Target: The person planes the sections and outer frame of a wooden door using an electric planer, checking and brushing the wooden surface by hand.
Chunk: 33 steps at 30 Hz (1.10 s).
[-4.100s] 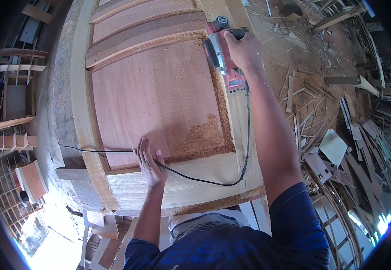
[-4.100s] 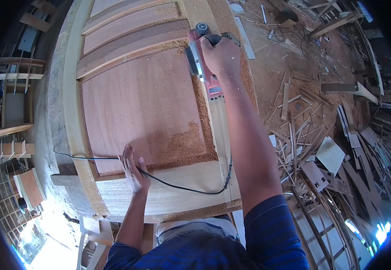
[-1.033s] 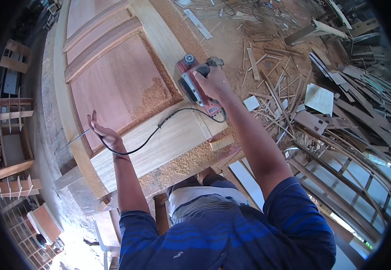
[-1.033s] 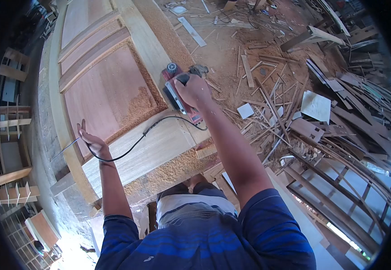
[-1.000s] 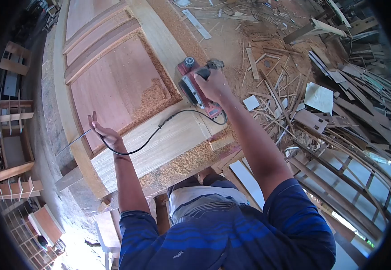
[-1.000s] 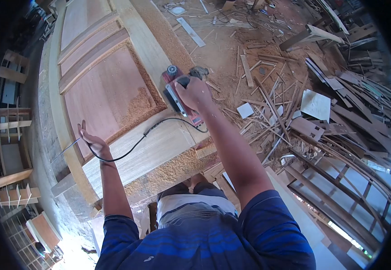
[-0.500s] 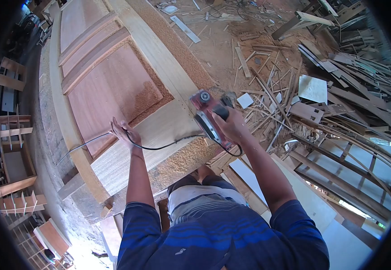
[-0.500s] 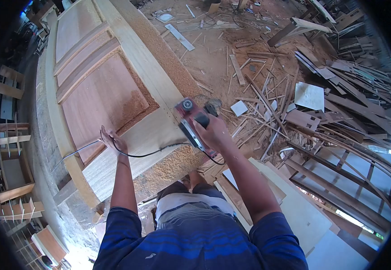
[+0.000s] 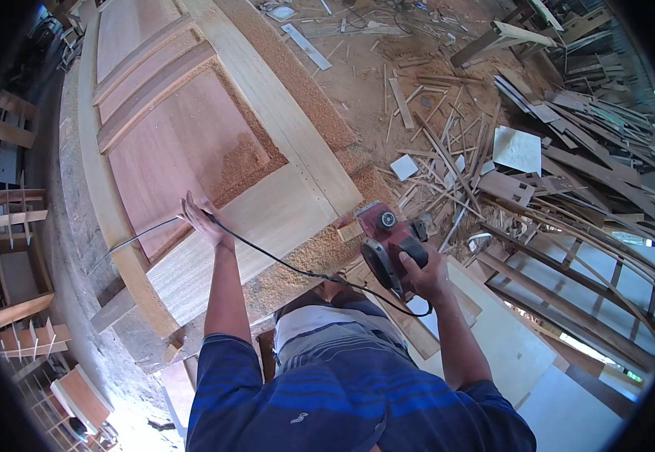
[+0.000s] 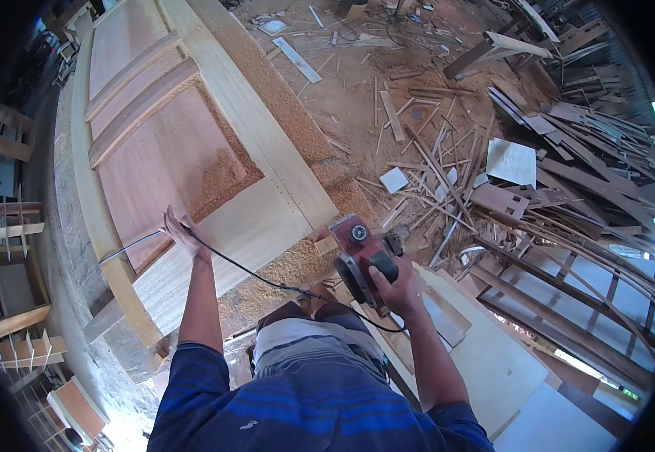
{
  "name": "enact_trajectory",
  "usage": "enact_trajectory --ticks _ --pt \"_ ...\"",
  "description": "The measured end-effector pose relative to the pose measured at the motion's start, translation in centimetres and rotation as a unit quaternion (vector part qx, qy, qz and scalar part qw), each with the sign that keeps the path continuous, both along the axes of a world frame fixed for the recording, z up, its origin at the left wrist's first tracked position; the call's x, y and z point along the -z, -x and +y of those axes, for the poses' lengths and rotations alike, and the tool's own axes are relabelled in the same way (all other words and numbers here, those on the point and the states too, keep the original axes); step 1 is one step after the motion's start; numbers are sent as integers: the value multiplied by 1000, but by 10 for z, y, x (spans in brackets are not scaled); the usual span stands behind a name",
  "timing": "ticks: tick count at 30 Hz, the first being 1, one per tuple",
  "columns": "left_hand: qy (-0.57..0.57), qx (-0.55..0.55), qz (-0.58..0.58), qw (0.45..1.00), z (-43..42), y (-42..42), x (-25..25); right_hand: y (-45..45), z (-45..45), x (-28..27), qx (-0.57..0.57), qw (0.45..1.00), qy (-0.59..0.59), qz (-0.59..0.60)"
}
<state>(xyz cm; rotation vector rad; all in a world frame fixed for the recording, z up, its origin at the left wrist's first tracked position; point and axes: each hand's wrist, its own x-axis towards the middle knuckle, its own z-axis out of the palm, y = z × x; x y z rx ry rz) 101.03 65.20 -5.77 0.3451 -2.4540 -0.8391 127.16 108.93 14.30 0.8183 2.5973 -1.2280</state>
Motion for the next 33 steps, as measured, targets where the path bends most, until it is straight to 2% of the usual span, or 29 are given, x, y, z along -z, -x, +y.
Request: enact_trajectory --ticks 10,13,16,22,26,31,33 --pt "7 -13 -9 1000 3 4 -1 72 -19 16 -65 995 -41 57" --pt "9 -17 -10 1000 4 5 -4 96 -22 15 -75 997 -17 28" --pt "17 -25 -15 999 5 5 -4 118 -26 18 -108 989 -46 90" --pt "13 -23 -16 1000 7 6 -7 149 -30 25 -88 995 -2 45" --pt "21 -27 -20 999 7 7 -6 169 -35 28 -88 995 -3 56" --pt "19 -23 -20 999 6 7 -4 195 -51 5 -82 994 -19 69" --pt "19 -25 -26 999 7 8 -5 208 -53 9 -81 995 23 61"
